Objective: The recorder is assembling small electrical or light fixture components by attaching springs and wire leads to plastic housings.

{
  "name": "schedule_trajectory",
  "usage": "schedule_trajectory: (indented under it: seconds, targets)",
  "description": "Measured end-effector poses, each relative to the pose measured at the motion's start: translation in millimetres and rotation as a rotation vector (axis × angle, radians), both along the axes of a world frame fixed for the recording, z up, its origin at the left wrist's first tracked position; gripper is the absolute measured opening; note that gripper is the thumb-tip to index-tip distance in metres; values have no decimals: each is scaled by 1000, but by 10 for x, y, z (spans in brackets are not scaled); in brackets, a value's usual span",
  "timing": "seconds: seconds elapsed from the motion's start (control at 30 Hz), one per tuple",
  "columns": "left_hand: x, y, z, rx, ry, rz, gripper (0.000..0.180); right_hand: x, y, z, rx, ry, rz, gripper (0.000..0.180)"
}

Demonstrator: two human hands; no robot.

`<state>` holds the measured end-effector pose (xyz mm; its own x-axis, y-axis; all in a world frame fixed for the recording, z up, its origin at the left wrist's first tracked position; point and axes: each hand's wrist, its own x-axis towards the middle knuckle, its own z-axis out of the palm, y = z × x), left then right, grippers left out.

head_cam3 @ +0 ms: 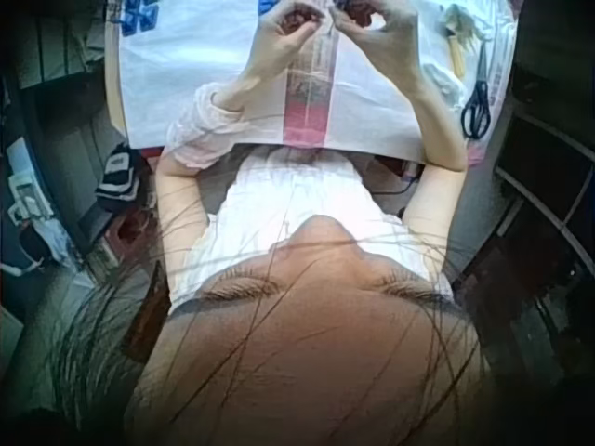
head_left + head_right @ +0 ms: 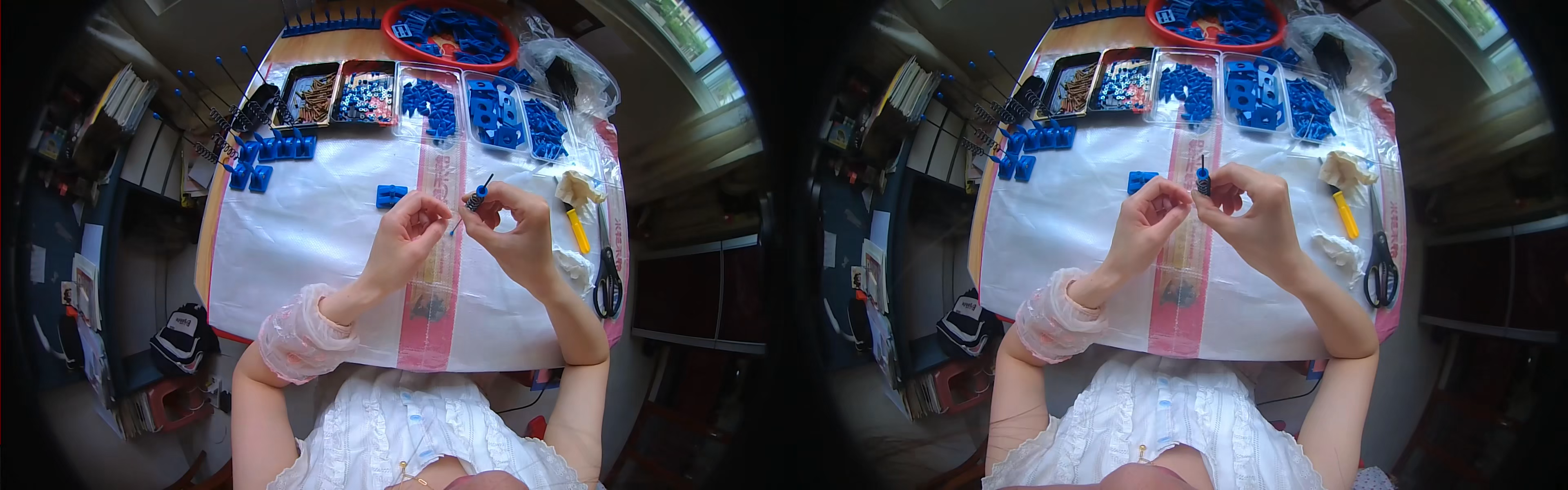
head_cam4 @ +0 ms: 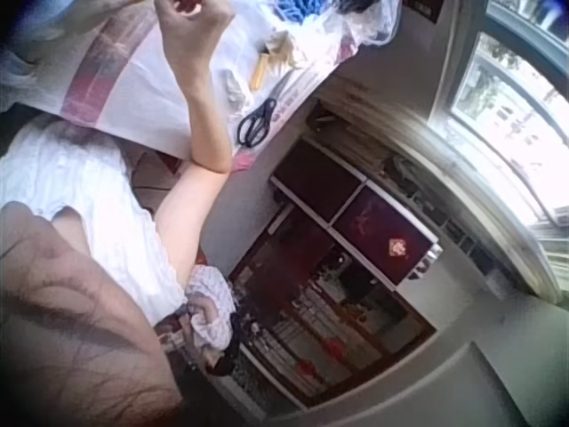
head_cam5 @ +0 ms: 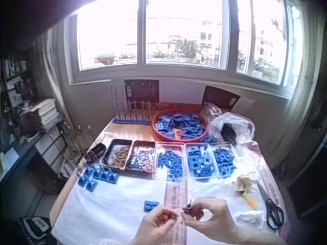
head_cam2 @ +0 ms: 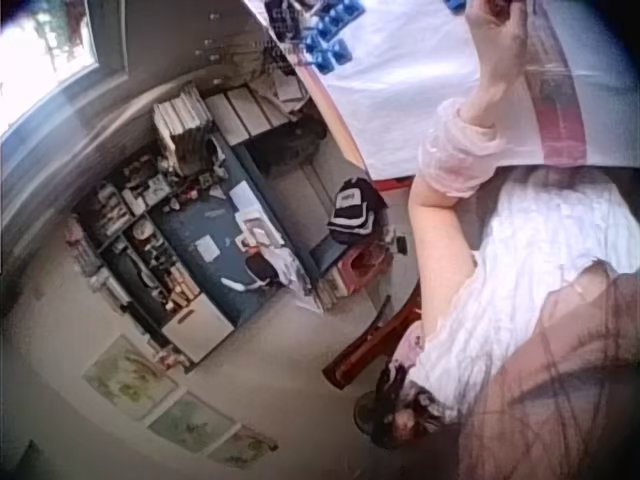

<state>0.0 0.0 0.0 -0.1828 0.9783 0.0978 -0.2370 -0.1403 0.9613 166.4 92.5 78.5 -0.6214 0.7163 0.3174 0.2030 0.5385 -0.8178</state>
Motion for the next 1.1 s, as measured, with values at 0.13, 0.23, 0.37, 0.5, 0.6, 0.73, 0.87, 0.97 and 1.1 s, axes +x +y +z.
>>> schedule_trajectory:
  seconds: [0.13,0.23,0.37,0.5,0.6,0.73,0.87,0.97,1.1]
  targets:
    - [-2,-5,18,-21,-21,-11,10,6,0,-2,13,-9,0,12]
    - [11,-3,10,-27,-42,-19,10,9,5,0,17,-9,1,12]
    - [20,-1,-9,-17,-69,-40,11,8,12,-4,12,-5,-2,12]
    - [16,-4,-9,-38,-73,-48,12,8,7,-4,7,-7,1,13]
    - [10,0,-13,-41,-86,-51,12,4,-1,0,11,-8,13,13]
    - [12,8,-9,-47,-88,-52,12,14,9,-10,8,-12,13,13]
    - [9,5,-40,-45,-82,-56,12,8,18,-8,5,-5,1,13]
    - [11,0,-49,-37,-86,-56,11,6,17,-6,8,-6,12,13]
    - [12,5,-54,-51,-76,-66,11,15,16,-17,4,-11,14,14]
